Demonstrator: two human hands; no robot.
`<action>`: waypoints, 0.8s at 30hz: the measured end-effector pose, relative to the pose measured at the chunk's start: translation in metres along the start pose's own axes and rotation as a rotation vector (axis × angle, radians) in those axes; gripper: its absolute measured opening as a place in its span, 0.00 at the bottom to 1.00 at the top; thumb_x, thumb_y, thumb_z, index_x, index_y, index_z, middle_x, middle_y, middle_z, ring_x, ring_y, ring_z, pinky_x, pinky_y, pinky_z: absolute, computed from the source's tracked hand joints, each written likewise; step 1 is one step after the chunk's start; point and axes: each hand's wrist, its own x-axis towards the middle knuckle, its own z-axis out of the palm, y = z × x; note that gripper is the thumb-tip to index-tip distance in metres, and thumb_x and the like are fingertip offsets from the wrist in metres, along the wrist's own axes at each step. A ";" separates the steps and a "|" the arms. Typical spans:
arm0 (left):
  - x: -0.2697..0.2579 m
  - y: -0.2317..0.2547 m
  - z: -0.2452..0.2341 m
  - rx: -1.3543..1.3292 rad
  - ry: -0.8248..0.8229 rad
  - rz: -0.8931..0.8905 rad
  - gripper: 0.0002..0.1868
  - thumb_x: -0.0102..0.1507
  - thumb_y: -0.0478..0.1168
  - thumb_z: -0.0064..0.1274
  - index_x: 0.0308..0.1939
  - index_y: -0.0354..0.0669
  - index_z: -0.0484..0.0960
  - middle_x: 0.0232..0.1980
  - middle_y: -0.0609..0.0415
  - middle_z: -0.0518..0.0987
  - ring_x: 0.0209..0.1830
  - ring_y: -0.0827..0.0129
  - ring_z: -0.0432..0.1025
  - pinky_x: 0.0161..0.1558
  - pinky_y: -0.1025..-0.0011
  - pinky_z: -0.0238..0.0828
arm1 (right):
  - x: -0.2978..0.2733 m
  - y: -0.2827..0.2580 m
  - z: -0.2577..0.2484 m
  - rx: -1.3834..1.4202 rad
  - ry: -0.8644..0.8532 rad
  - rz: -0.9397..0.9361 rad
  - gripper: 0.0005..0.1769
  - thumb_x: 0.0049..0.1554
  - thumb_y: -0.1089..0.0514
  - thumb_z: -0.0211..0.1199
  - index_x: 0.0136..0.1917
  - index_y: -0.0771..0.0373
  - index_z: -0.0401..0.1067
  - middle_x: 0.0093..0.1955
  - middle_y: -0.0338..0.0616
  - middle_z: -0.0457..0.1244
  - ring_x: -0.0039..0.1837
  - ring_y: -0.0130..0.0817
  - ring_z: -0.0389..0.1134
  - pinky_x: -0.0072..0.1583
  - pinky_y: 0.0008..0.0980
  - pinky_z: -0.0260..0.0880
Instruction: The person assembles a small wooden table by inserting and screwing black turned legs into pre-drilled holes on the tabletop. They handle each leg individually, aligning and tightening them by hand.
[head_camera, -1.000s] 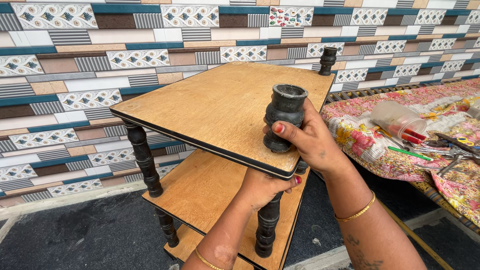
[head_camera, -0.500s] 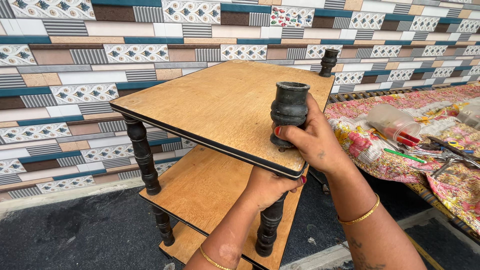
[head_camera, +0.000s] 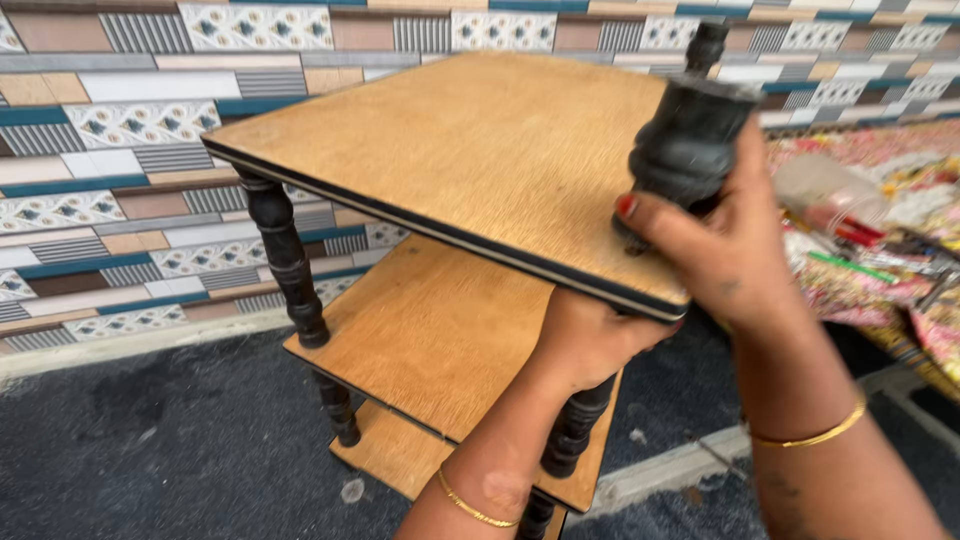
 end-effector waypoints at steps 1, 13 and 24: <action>-0.001 -0.001 0.001 0.032 0.011 0.084 0.17 0.59 0.35 0.66 0.50 0.38 0.79 0.43 0.56 0.81 0.44 0.71 0.77 0.46 0.70 0.77 | 0.000 -0.004 -0.002 -0.015 -0.036 -0.022 0.33 0.57 0.68 0.67 0.72 0.62 0.56 0.56 0.40 0.61 0.58 0.27 0.66 0.61 0.32 0.73; -0.005 0.004 0.001 0.107 0.004 0.139 0.13 0.63 0.43 0.65 0.47 0.41 0.83 0.42 0.56 0.85 0.46 0.71 0.82 0.51 0.71 0.79 | 0.003 -0.013 -0.003 -0.170 -0.124 -0.008 0.19 0.62 0.62 0.71 0.59 0.63 0.63 0.48 0.34 0.60 0.48 0.23 0.61 0.52 0.24 0.64; -0.004 0.007 0.001 0.065 0.009 0.113 0.14 0.60 0.40 0.65 0.47 0.41 0.83 0.43 0.56 0.86 0.45 0.69 0.82 0.48 0.71 0.78 | 0.006 -0.013 -0.002 0.019 -0.115 0.129 0.25 0.56 0.62 0.69 0.64 0.61 0.64 0.51 0.33 0.62 0.54 0.23 0.64 0.58 0.27 0.68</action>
